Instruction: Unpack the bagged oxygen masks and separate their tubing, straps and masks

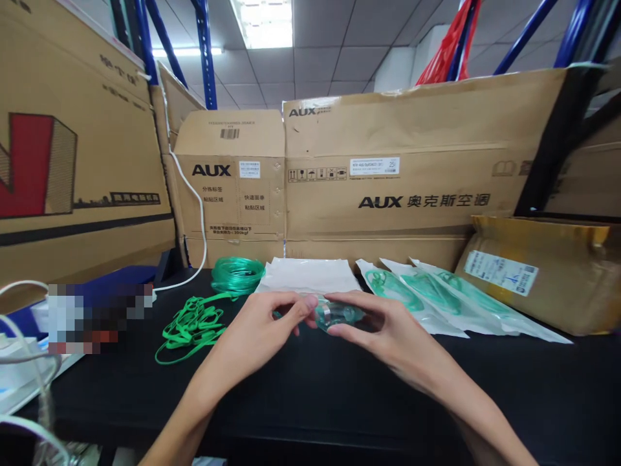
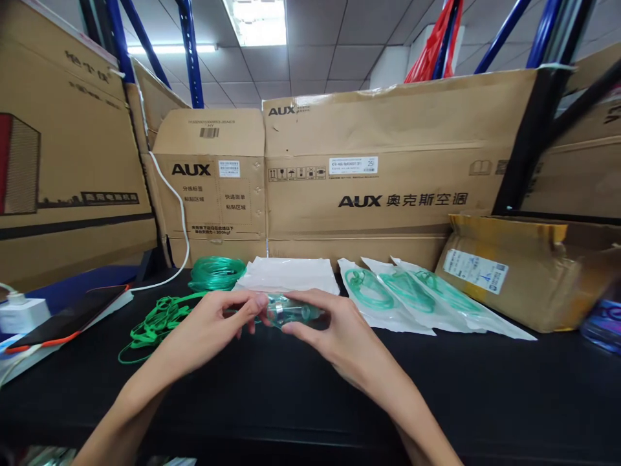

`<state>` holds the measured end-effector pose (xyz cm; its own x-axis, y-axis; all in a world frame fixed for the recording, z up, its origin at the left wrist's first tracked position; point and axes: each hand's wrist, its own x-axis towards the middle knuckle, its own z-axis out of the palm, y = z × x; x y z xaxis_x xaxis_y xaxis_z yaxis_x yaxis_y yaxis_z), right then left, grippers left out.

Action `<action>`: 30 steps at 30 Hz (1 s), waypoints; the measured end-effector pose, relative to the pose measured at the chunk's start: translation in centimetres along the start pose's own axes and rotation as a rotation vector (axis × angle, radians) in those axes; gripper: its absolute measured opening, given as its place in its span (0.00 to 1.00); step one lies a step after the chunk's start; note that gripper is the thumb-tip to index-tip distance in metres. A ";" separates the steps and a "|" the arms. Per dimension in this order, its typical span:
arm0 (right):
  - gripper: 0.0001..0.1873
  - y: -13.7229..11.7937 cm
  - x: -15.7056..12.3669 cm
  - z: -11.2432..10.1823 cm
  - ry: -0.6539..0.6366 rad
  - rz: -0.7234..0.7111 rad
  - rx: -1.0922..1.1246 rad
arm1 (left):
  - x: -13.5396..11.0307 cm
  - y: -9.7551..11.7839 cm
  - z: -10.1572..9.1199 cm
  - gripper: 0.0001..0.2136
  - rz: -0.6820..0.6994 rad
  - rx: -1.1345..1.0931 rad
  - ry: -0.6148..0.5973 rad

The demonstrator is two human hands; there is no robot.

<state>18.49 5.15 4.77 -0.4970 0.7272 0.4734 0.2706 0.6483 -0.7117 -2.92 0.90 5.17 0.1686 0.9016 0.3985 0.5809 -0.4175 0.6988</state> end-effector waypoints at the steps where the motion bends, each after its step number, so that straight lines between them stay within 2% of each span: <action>1: 0.19 0.3 0.1 0.2 0.011 -0.033 -0.038 | 0.1 -0.4 0.3 0.21 -0.008 -0.019 -0.006; 6: 0.18 1.1 0.2 0.8 0.083 -0.150 -0.160 | 0.8 -1.7 1.1 0.22 -0.042 -0.152 -0.047; 12: 0.19 0.7 0.0 1.0 0.091 -0.148 -0.152 | 0.7 -1.1 0.7 0.17 0.008 -0.315 -0.076; 21: 0.09 0.1 -0.3 1.7 0.137 -0.379 -0.355 | 1.0 -1.9 1.1 0.21 -0.029 -0.361 -0.008; 25: 0.07 0.3 -0.5 1.7 0.198 -0.483 -0.441 | 1.0 -1.8 1.0 0.19 -0.073 -0.537 -0.076; 30: 0.06 0.3 -0.6 1.6 0.205 -0.527 -0.523 | 0.8 -2.0 0.7 0.13 -0.160 -0.730 -0.170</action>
<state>17.58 4.59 3.45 -0.5195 0.2871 0.8048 0.4202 0.9060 -0.0520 -3.35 2.56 3.71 0.2814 0.9378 0.2034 -0.0545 -0.1960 0.9791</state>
